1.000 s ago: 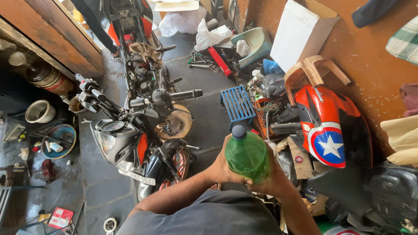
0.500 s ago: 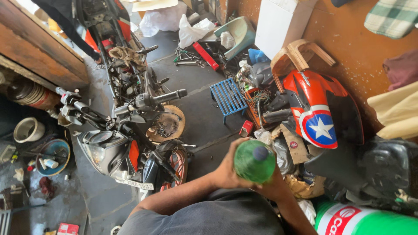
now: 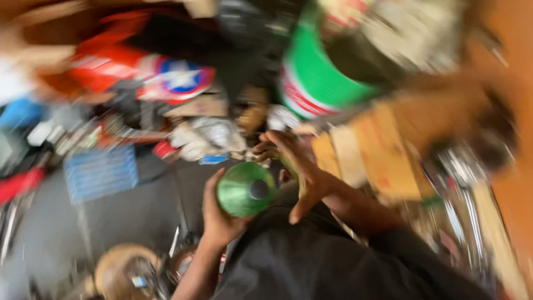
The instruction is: The person pours liquid from a green bottle into a small oil can, then uses the can to lubricate a motorcycle chain. They then use a wrench to adjust a bolt on the motorcycle's rear suspension.
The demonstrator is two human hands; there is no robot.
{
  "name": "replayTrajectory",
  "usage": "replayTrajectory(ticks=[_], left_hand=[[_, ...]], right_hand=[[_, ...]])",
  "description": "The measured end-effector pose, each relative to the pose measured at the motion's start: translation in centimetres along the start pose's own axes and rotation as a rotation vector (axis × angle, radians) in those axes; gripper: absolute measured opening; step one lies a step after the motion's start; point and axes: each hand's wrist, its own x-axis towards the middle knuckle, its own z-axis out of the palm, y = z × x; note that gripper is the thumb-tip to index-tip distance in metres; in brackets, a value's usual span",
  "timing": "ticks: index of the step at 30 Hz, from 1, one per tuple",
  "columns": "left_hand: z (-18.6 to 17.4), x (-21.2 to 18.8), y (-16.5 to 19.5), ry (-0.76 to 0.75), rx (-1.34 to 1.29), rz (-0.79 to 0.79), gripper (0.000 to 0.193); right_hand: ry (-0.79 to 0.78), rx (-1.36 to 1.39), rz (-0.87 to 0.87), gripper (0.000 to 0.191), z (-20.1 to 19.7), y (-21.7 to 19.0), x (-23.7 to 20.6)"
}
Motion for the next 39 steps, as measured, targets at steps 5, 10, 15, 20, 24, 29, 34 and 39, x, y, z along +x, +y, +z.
replayTrajectory(ticks=[5, 10, 15, 20, 24, 29, 34, 39], left_hand=[[6.4, 2.5, 0.3, -0.282, 0.445, 0.187, 0.102], [14.1, 1.6, 0.7, -0.429, 0.413, 0.262, 0.093], [20.8, 1.7, 0.6, -0.646, 0.348, 0.313, 0.099], [27.0, 1.4, 1.3, -0.927, 0.163, 0.246, 0.089], [32.5, 0.9, 2.1, -1.094, 0.134, 0.359, 0.085], [39.7, -1.0, 3.4, -1.367, 0.040, 0.308, 0.078], [46.6, -4.0, 4.6, -1.726, 0.039, 0.113, 0.074], [50.6, -6.9, 4.4, -1.700, 0.144, -0.005, 0.078]], right_hand=[[0.081, -1.008, 0.177, 0.046, -3.8, -6.4, -4.9], [0.158, -1.332, 0.385, 0.057, -6.1, -8.9, -11.8], [0.359, -1.341, 0.474, 0.053, -7.9, -10.8, -18.4], [0.444, -1.309, 0.205, 0.051, -10.2, -12.9, -26.1], [0.377, -1.322, 0.030, 0.051, -12.1, -13.6, -31.1], [0.124, -1.284, -0.198, 0.048, -14.3, -15.0, -36.9], [-0.221, -1.418, -0.210, 0.045, -15.5, -17.8, -42.4], [-0.197, -1.521, 0.061, 0.042, -16.3, -20.0, -47.3]])
